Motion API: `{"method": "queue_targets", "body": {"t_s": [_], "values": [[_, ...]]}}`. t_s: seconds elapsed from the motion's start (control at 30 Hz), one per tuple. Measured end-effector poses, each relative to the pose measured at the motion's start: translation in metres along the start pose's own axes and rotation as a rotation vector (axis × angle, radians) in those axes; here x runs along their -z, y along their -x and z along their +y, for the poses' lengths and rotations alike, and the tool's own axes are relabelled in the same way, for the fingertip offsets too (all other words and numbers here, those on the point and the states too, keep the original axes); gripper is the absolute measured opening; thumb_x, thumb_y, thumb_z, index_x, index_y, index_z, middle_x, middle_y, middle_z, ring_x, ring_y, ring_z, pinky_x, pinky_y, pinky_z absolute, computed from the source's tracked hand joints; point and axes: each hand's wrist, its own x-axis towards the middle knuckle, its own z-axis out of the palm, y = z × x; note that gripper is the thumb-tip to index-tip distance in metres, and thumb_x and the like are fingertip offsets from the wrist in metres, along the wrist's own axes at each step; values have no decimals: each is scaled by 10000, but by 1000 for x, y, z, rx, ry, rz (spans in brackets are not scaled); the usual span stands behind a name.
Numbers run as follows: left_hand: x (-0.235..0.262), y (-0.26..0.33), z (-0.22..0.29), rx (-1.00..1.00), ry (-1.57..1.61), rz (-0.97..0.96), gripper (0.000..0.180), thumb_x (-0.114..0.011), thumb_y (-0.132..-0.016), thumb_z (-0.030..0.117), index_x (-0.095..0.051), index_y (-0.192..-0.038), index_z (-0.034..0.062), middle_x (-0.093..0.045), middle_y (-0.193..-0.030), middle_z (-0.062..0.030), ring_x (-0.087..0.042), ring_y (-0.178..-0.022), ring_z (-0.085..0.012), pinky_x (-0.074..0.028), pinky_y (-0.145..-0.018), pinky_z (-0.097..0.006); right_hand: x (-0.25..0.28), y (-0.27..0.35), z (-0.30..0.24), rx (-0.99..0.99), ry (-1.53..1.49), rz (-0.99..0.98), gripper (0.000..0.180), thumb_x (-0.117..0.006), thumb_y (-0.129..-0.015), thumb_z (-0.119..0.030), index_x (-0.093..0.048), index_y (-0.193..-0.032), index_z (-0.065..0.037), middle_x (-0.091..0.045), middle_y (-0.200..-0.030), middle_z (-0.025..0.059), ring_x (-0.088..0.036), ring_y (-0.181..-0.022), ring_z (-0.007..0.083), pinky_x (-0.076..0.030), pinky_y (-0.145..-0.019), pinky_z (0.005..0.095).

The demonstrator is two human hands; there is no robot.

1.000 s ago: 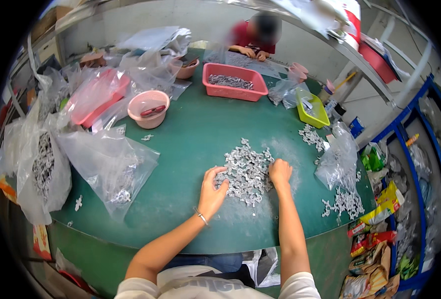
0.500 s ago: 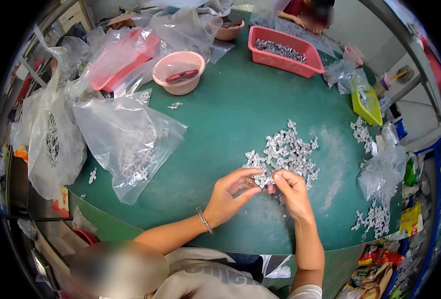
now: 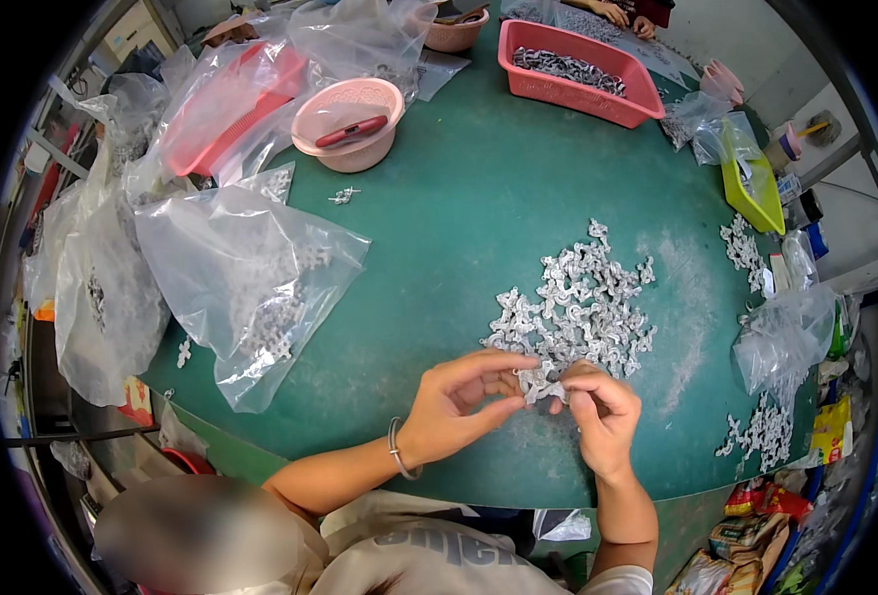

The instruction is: The person sorts small metal hardware components by hand, picking them from a pile and placing them into separate piles and plastic bags on a workbench.

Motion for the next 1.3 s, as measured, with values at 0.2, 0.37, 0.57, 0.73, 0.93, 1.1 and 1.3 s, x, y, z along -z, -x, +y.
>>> {"method": "queue_targets", "body": {"t_s": [0.2, 0.37, 0.57, 0.73, 0.93, 1.1, 1.3], "values": [[5, 6, 3, 17, 68, -26, 378, -554, -828, -86, -495, -1201, -64, -554, -956, -71, -554, -852, -121, -481, -786, -266, -2, 0, 2, -70, -126, -72, 59, -622, -788, 22, -606, -840, 46, -606, -732, 103, -580, -666, 174, -433, -624, 278], [1, 3, 6, 87, 43, 15, 374, -557, -841, -60, -498, -1209, -40, -562, -963, -64, -559, -878, -117, -472, -787, -253, 4, -1, 1, -248, -164, -156, 72, -635, -807, -15, -608, -855, 32, -611, -737, 83, -584, -671, 148, -448, -617, 255], [4, 2, -6, 151, -100, 140, 286, -541, -876, 2, -534, -1159, -30, -597, -970, -66, -565, -902, -118, -460, -819, -251, 49, -9, 12, -761, -371, -317, 109, -601, -859, -130, -609, -854, -21, -627, -749, 60, -578, -629, 118, -453, -568, 227], [2, 2, -1, 155, -118, 151, 244, -534, -884, 18, -549, -1123, -32, -604, -961, -65, -568, -888, -116, -462, -811, -250, 142, -31, 13, -477, -353, 348, 123, -580, -866, -170, -612, -920, -64, -628, -757, 26, -574, -627, 110, -448, -526, 230], [1, 0, -5, 194, -126, 146, 227, -555, -863, 21, -569, -1080, -44, -617, -942, -83, -580, -853, -137, -466, -767, -268, 201, -72, 30, -446, 212, 543, 329, -549, -877, -189, -516, -1152, -13, -648, -860, 81, -547, -597, 106, -418, -483, 235], [5, 2, -11, 201, -167, 134, 242, -568, -867, 44, -565, -1096, -35, -620, -955, -75, -581, -870, -128, -464, -775, -254, 148, -51, 56, -265, 698, 124, 305, -612, -818, -120, -568, -1100, -12, -643, -840, 97, -554, -579, 153, -452, -536, 306], [2, 3, -11, 242, -180, 81, 238, -546, -873, 5, -566, -1107, -31, -603, -986, -76, -571, -926, -126, -455, -834, -259, 130, -58, 47, 70, 1212, 350, 281, -644, -755, -68, -613, -1033, -41, -566, -1025, 125, -519, -924, 288, -431, -789, 367]]}}
